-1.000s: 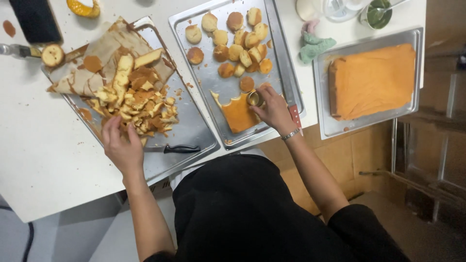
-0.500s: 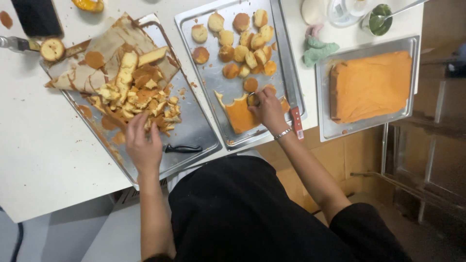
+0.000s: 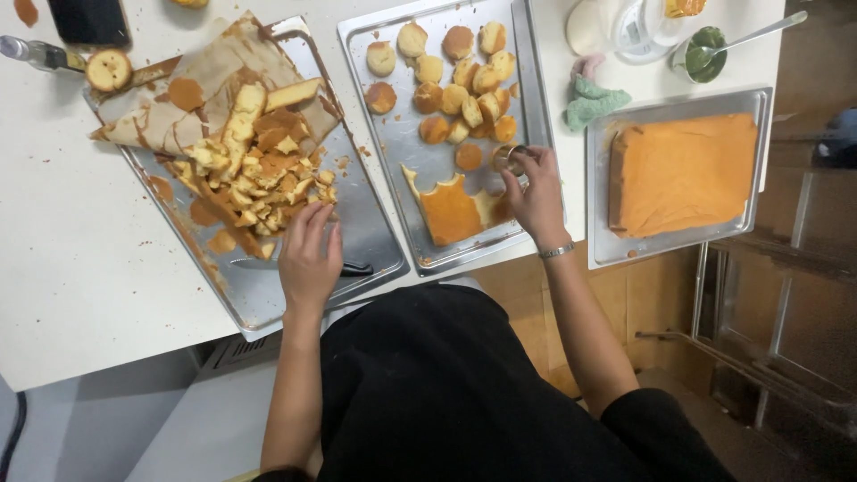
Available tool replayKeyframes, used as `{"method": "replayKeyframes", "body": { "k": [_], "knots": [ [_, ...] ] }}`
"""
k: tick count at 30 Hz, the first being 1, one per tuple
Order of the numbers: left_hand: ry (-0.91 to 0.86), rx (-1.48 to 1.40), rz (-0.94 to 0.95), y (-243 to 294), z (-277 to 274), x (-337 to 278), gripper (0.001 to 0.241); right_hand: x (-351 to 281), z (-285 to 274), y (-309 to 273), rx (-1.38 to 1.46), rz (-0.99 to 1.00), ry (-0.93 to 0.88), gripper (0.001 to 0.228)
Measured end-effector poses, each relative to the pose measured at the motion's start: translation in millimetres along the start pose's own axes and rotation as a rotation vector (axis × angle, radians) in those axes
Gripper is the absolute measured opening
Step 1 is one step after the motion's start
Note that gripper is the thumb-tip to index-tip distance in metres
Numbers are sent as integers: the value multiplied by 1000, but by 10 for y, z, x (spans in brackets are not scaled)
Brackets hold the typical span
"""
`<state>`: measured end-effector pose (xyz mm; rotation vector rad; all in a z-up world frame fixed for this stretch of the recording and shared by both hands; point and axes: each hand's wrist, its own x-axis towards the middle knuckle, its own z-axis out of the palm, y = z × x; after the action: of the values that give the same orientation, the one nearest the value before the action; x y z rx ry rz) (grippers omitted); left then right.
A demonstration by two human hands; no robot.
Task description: Cutting circular pieces from a sheet of cake using a metal mold.
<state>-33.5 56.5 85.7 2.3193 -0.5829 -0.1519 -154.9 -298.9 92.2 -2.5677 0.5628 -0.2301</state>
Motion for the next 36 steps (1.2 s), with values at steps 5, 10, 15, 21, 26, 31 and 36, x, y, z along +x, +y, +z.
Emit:
{"method": "replayKeyframes", "body": {
  "k": [5, 10, 15, 21, 26, 31, 36],
  "knots": [
    [2, -7, 3, 9, 7, 1, 30, -75, -63, -206, 73, 54, -43, 36],
    [-13, 11, 25, 20, 59, 11, 30, -127, 170, -346, 183, 118, -317, 56],
    [-23, -1, 35, 78, 44, 16, 30, -92, 275, -387, 92, -27, -350, 55],
    [-16, 12, 37, 29, 39, -7, 30, -55, 259, -389, 51, -50, -377, 55],
    [-25, 21, 15, 47, 5, 15, 29, -45, 241, -406, 61, -10, -412, 55],
    [-12, 18, 28, 24, 25, 29, 29, -78, 344, -348, 66, -3, -407, 53],
    [-32, 7, 32, 21, 47, 26, 29, -78, 514, -287, 42, -70, -378, 53]
  ]
}}
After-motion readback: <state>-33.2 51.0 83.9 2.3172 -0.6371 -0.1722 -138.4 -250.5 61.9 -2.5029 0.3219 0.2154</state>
